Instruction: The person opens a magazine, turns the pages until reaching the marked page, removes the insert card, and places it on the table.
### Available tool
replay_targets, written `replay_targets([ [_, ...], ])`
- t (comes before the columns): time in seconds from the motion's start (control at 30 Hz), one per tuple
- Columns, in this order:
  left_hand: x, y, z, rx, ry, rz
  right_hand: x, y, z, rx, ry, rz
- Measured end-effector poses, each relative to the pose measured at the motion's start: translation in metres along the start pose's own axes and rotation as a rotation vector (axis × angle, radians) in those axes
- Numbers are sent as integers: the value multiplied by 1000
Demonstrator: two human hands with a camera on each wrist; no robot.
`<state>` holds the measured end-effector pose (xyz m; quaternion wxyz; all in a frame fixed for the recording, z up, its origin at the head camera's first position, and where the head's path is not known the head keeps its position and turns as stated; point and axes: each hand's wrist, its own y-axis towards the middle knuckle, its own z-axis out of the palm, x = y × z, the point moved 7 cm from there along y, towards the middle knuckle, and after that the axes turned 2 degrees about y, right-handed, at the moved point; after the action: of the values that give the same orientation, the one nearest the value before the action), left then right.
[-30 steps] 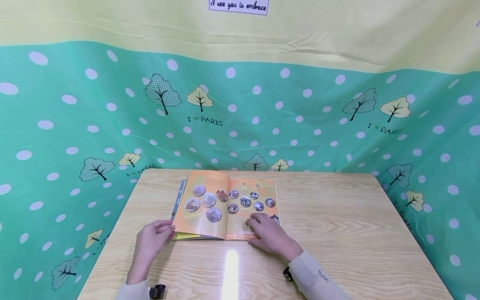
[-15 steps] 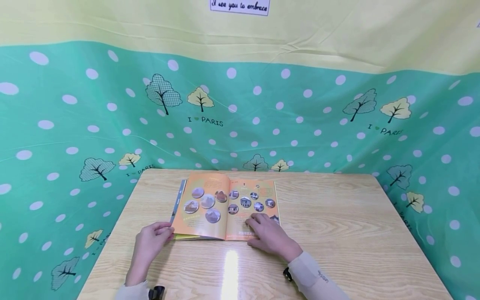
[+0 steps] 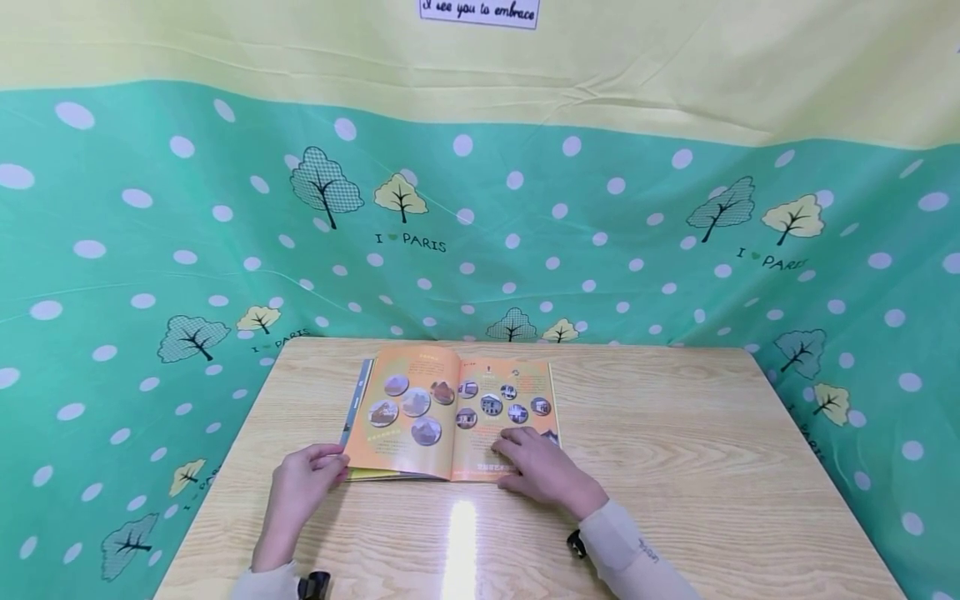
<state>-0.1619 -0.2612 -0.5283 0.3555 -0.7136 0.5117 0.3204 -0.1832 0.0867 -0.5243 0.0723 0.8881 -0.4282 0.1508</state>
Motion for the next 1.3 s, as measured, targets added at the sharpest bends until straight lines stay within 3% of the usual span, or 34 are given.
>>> replay_targets([
  [0.23,-2,1,0,-4,6,20,-4,-5,-8,5,31,-17],
  [0.47,-2,1,2,6,-1,14,-20,-20,-26,-143,-14,-18],
  [0.8,-6,1,3,8,37,35,-50,-38,-43,-353,58,176],
  [1.1,-17,1,7,-18,100,63,-60,-41,-39,-403,133,328],
  [1.3,-28,0,11,-33,103,130,-59,-40,-37,-417,165,343],
])
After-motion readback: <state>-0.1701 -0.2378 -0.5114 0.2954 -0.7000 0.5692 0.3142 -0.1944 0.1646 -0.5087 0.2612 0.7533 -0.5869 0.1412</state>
